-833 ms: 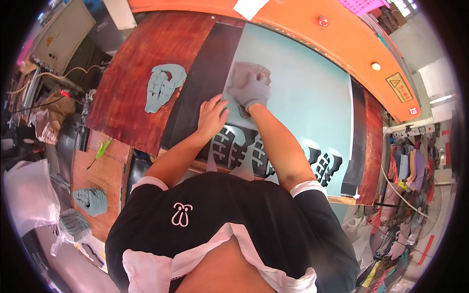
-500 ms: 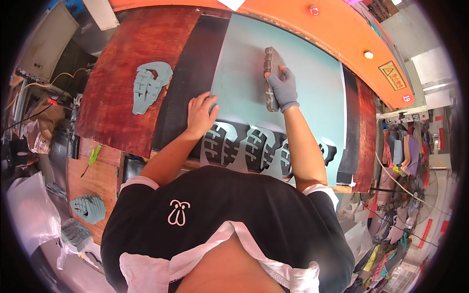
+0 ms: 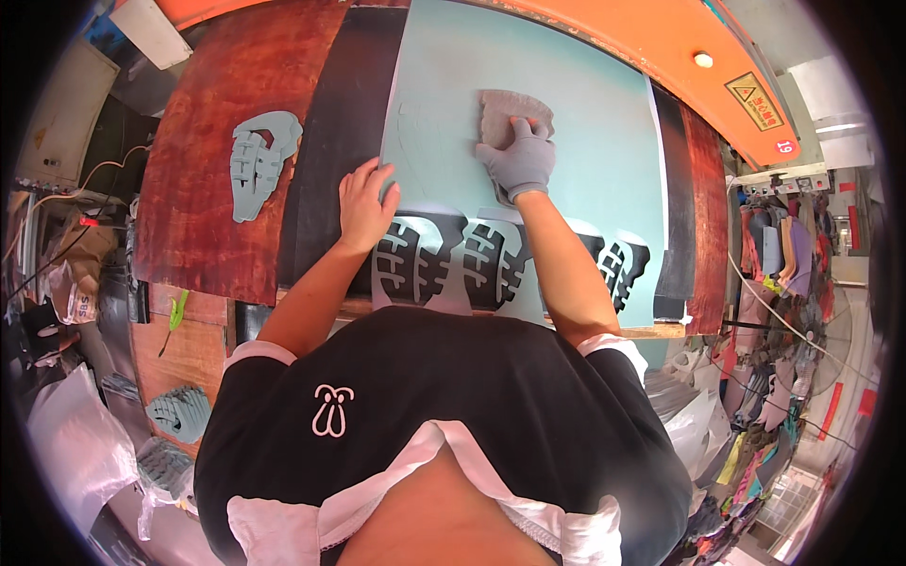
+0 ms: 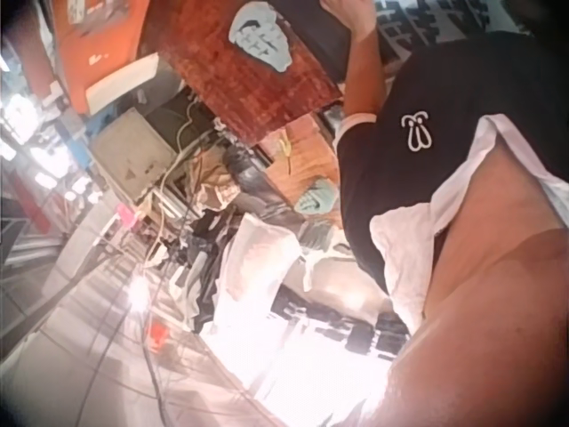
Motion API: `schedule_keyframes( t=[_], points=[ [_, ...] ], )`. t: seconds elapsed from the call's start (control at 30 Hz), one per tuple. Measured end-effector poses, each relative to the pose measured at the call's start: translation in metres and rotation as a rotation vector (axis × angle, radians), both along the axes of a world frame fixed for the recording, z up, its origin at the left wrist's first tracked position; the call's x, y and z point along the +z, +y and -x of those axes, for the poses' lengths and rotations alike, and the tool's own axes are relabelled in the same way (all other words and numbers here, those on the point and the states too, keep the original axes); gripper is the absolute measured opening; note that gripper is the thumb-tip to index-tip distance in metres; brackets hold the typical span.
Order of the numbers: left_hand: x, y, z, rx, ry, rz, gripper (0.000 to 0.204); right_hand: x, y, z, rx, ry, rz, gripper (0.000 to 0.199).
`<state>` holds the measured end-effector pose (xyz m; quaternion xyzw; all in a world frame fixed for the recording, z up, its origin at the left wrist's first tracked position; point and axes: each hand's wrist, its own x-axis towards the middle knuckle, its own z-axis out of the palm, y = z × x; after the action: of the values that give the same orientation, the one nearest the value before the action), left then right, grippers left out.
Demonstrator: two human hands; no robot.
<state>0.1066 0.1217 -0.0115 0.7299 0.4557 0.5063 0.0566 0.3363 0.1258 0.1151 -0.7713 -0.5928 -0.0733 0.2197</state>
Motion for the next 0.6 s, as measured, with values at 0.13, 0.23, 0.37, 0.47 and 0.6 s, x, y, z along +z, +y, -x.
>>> schedule_keyframes(
  t=[0.13, 0.23, 0.37, 0.47, 0.6],
  points=[
    [-0.004, -0.002, 0.003, -0.009, -0.003, 0.007, 0.031, -0.008, -0.003, 0.002, 0.006, -0.011, -0.011, 0.075],
    [-0.006, 0.002, 0.002, -0.011, -0.010, 0.006, 0.032, -0.017, 0.007, -0.008, 0.049, -0.081, -0.043, 0.076],
    [0.001, 0.004, 0.004, -0.047, -0.017, 0.026, 0.036, -0.024, 0.009, -0.041, 0.212, 0.216, -0.141, 0.066],
    [0.010, -0.016, 0.018, -0.102, -0.052, 0.065, 0.039, -0.025, -0.035, -0.071, 0.256, 0.314, -0.247, 0.053],
    [0.012, -0.084, 0.050, -0.185, 0.072, 0.015, 0.029, -0.045, -0.155, -0.095, 0.150, 0.226, -0.196, 0.026]
  ],
)
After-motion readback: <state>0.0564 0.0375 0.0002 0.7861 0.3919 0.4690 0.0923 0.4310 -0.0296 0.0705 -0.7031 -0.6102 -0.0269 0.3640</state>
